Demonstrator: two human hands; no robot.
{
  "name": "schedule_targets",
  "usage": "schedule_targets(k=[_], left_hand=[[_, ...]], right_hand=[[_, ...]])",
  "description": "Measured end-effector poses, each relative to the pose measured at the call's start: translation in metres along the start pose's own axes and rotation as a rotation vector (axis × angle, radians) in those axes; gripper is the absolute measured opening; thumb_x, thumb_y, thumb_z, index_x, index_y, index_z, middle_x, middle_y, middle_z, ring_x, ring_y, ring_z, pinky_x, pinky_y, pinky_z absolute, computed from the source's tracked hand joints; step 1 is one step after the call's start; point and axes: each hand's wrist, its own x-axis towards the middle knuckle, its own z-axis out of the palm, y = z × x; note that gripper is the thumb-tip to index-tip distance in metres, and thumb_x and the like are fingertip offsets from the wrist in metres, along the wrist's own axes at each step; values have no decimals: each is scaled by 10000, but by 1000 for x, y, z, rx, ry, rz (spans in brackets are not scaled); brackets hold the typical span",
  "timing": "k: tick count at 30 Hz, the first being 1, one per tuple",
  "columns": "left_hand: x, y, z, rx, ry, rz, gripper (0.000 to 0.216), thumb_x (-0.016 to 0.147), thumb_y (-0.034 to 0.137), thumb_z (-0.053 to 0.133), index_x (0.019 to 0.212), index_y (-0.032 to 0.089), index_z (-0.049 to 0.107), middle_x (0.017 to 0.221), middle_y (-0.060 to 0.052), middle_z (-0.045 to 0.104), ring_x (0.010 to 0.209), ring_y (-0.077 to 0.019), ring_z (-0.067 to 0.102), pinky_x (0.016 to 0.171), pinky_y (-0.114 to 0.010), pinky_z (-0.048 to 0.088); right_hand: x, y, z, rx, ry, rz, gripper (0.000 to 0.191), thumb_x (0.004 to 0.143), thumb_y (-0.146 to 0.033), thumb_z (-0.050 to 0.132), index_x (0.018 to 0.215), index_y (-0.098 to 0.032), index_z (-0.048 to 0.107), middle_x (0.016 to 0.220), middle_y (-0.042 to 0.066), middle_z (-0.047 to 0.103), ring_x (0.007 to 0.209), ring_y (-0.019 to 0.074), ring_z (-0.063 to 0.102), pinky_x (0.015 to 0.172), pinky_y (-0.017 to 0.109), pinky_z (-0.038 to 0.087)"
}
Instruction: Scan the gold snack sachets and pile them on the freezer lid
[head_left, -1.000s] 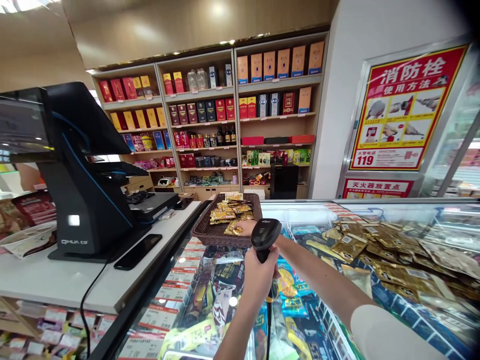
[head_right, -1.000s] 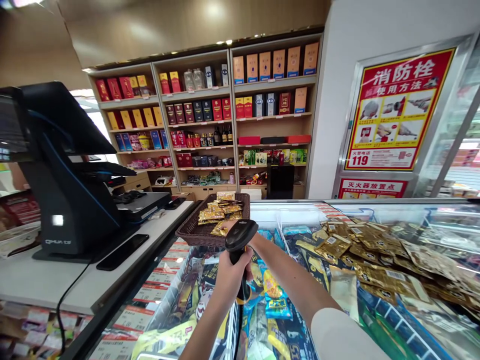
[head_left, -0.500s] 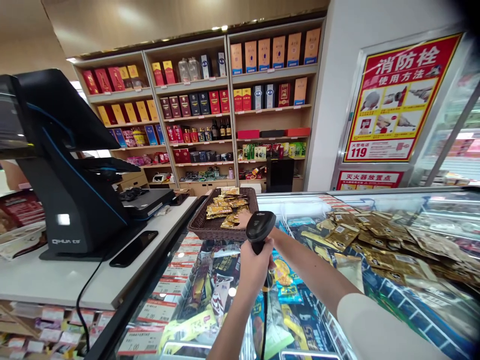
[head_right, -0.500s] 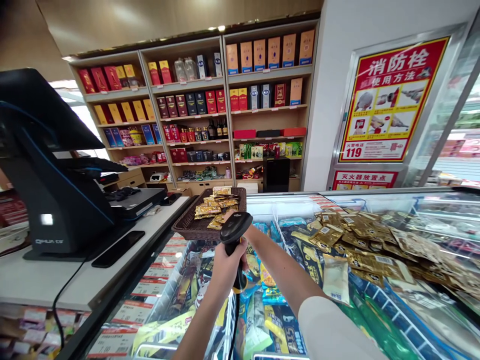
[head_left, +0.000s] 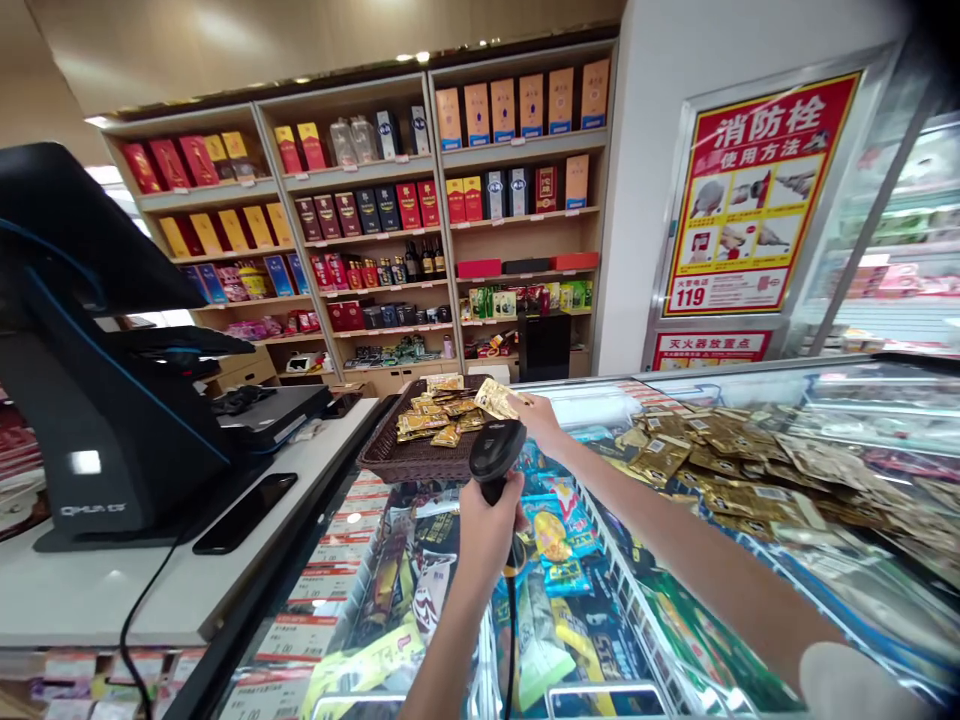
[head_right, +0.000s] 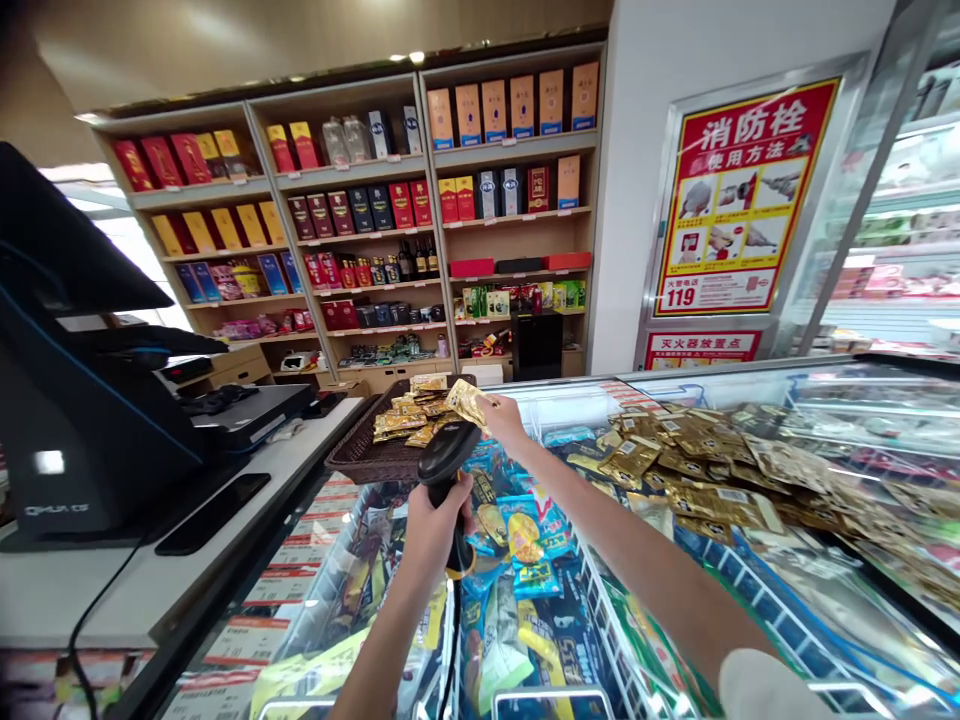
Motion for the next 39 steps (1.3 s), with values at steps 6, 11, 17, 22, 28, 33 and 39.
schedule_targets(k=[6, 11, 17, 22, 28, 33, 39], left_hand=[[2, 1, 4, 15, 12, -13, 301, 728, 433, 773, 726, 178, 613, 474, 68, 523, 366, -114, 499, 406, -235, 388], [-2, 6, 7, 7, -27, -42, 288, 737, 407, 768, 686, 180, 598, 504, 64, 522, 374, -105, 502, 409, -233, 385], [-1, 0, 7, 63, -51, -30, 285, 763, 397, 749, 670, 172, 602, 494, 50, 521, 375, -106, 499, 415, -236, 381], [5, -9, 6, 40, -36, -80, 318, 725, 423, 783, 676, 171, 596, 489, 56, 515, 363, -108, 497, 403, -236, 379], [3, -11, 9, 62, -15, -92, 322, 719, 413, 798, 678, 170, 591, 499, 60, 520, 373, -95, 498, 400, -217, 368], [1, -9, 13, 75, -25, -101, 295, 731, 408, 791, 747, 170, 618, 515, 64, 533, 382, -98, 503, 404, -218, 370], [-2, -9, 16, 64, -28, -87, 279, 738, 397, 782, 744, 163, 630, 505, 65, 518, 383, -96, 494, 417, -222, 374]], right_hand=[[-40, -7, -95, 93, 21, 208, 247, 785, -155, 753, 988, -169, 613, 802, 67, 748, 578, 196, 716, 424, 224, 500], [-64, -3, -147, 215, 47, 230, 160, 812, -184, 783, 928, -151, 678, 948, 89, 776, 694, 196, 760, 694, 322, 664], [-72, 22, -149, 258, 78, 154, 262, 762, -324, 839, 925, -185, 689, 905, 52, 757, 788, 238, 754, 704, 396, 680], [-72, 36, -138, 254, 70, 21, 402, 644, -486, 877, 834, -194, 676, 732, -1, 688, 798, 243, 699, 719, 420, 669], [-75, 39, -148, 146, 108, -40, 393, 679, -523, 808, 833, -191, 664, 705, 1, 671, 727, 227, 669, 684, 390, 620], [-78, 35, -157, -400, 249, -306, 240, 792, -389, 702, 911, -183, 729, 814, 62, 729, 801, 251, 683, 779, 373, 542], [-91, 57, -143, -845, -93, -530, 352, 1047, -341, 413, 1162, -213, 721, 1019, 97, 712, 942, 223, 665, 824, 326, 508]])
